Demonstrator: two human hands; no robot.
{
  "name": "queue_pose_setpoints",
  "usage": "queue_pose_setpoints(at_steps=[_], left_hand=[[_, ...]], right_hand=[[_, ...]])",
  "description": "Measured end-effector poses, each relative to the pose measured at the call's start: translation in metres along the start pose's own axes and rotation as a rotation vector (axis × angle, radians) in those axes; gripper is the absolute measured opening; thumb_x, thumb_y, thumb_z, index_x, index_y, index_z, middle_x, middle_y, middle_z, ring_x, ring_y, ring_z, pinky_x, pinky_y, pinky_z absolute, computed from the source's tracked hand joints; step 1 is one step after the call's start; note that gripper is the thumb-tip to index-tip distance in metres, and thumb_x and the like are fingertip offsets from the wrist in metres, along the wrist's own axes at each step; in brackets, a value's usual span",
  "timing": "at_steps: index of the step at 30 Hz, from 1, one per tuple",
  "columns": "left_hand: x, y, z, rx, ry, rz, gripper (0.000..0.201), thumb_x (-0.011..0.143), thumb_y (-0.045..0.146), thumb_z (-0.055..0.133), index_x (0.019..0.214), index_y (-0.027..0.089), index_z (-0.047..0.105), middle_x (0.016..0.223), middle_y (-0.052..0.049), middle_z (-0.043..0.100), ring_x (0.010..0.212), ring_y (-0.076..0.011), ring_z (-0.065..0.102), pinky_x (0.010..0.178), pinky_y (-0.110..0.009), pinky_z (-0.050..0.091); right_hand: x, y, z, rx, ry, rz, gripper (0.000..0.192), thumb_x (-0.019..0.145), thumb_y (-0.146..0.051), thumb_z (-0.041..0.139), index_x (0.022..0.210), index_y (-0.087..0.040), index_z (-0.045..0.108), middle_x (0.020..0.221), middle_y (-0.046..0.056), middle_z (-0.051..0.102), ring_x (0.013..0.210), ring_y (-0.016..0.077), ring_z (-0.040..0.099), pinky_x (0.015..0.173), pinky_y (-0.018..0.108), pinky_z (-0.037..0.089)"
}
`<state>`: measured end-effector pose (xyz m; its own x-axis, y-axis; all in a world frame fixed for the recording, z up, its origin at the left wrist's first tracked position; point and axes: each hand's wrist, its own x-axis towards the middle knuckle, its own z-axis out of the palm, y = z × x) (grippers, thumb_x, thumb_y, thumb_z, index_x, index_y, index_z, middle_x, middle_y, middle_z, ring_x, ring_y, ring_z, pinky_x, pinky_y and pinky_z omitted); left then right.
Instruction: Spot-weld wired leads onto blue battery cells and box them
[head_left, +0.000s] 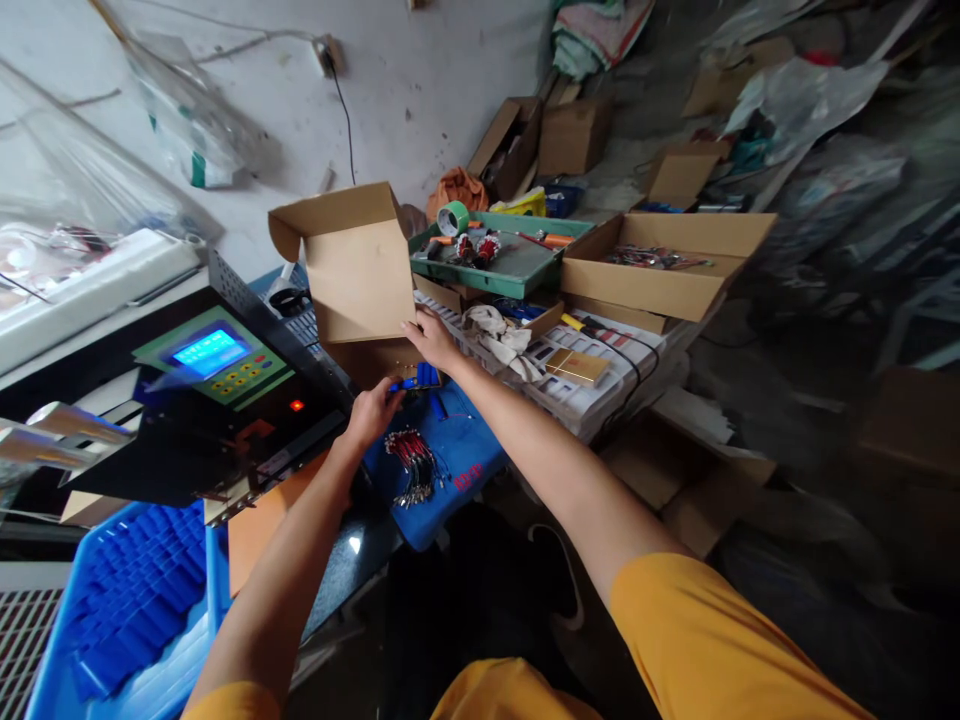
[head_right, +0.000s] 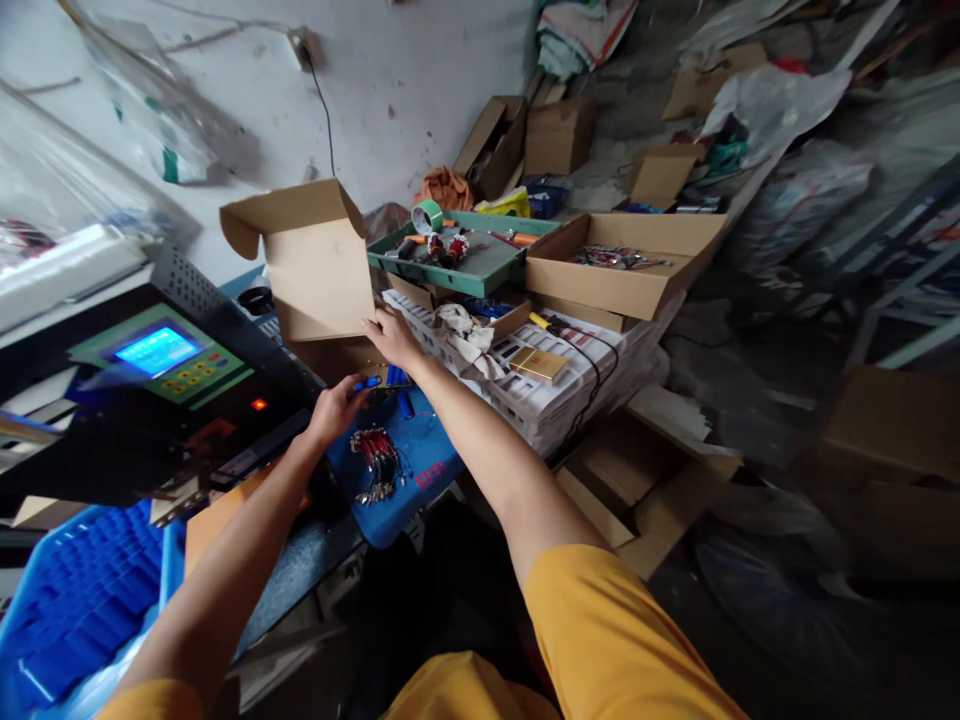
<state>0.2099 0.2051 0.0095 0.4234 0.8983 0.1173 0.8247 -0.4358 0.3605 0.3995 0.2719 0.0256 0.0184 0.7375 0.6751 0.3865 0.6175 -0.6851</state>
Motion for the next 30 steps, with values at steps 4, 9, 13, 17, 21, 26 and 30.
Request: queue_pose_setpoints(at_steps=[4, 9, 13, 17, 21, 26, 30], left_hand=[[0.01, -0.006, 0.001, 0.204, -0.045, 0.03, 0.038, 0.099, 0.036, 0.042, 0.132, 0.024, 0.055, 0.089, -0.006, 0.075, 0.087, -0.021, 0.072, 0.075, -0.024, 0.048], [0.035, -0.02, -0.003, 0.496, -0.177, 0.207, 0.042, 0.098, 0.028, 0.04, 0.137, 0.024, 0.053, 0.103, -0.014, 0.072, 0.094, -0.0257, 0.07, 0.08, -0.03, 0.05], [0.059, -0.034, -0.005, 0.515, -0.287, 0.357, 0.047, 0.093, 0.017, 0.04, 0.136, 0.028, 0.054, 0.105, -0.014, 0.07, 0.09, -0.0245, 0.07, 0.081, -0.033, 0.05], [0.083, -0.044, -0.001, 0.416, -0.327, 0.411, 0.048, 0.09, 0.017, 0.042, 0.133, 0.03, 0.056, 0.104, -0.013, 0.069, 0.091, -0.0235, 0.069, 0.082, -0.034, 0.051], [0.098, -0.047, 0.01, 0.374, -0.328, 0.416, 0.044, 0.089, 0.019, 0.045, 0.13, 0.031, 0.058, 0.109, -0.011, 0.069, 0.094, -0.0229, 0.068, 0.082, -0.033, 0.051], [0.095, -0.04, 0.027, 0.41, -0.246, 0.287, 0.039, 0.093, 0.021, 0.045, 0.129, 0.022, 0.058, 0.111, -0.015, 0.068, 0.095, -0.0245, 0.068, 0.083, -0.033, 0.05], [0.082, -0.035, 0.034, 0.255, -0.081, 0.122, 0.033, 0.094, 0.026, 0.044, 0.12, 0.02, 0.063, 0.11, -0.013, 0.07, 0.102, -0.0249, 0.066, 0.087, -0.032, 0.05]], right_hand=[[-0.001, 0.0, 0.001, -0.018, 0.008, -0.014, 0.027, 0.095, -0.035, 0.05, 0.102, -0.017, 0.068, 0.113, 0.01, 0.066, 0.111, 0.024, 0.058, 0.101, 0.037, 0.045], [-0.002, -0.002, 0.0, -0.001, 0.006, -0.023, 0.029, 0.096, -0.037, 0.049, 0.106, -0.018, 0.068, 0.115, 0.009, 0.066, 0.112, 0.0237, 0.057, 0.101, 0.037, 0.044], [-0.003, -0.002, 0.0, 0.014, 0.018, -0.043, 0.029, 0.096, -0.038, 0.048, 0.104, -0.018, 0.068, 0.114, 0.01, 0.066, 0.112, 0.0253, 0.057, 0.101, 0.039, 0.044], [-0.004, -0.002, 0.0, 0.019, 0.02, -0.049, 0.029, 0.096, -0.038, 0.047, 0.105, -0.019, 0.068, 0.114, 0.01, 0.066, 0.112, 0.0264, 0.056, 0.102, 0.041, 0.043], [-0.005, -0.002, -0.001, -0.001, 0.017, -0.051, 0.03, 0.096, -0.037, 0.047, 0.11, -0.02, 0.067, 0.119, 0.01, 0.065, 0.116, 0.0253, 0.055, 0.105, 0.04, 0.042], [-0.006, 0.0, 0.0, -0.024, 0.01, -0.048, 0.03, 0.096, -0.036, 0.046, 0.11, -0.019, 0.066, 0.122, 0.011, 0.063, 0.115, 0.0253, 0.055, 0.104, 0.04, 0.042], [-0.004, 0.003, 0.001, -0.021, 0.003, -0.036, 0.029, 0.096, -0.039, 0.047, 0.109, -0.02, 0.066, 0.119, 0.01, 0.064, 0.114, 0.0256, 0.054, 0.104, 0.04, 0.042]])
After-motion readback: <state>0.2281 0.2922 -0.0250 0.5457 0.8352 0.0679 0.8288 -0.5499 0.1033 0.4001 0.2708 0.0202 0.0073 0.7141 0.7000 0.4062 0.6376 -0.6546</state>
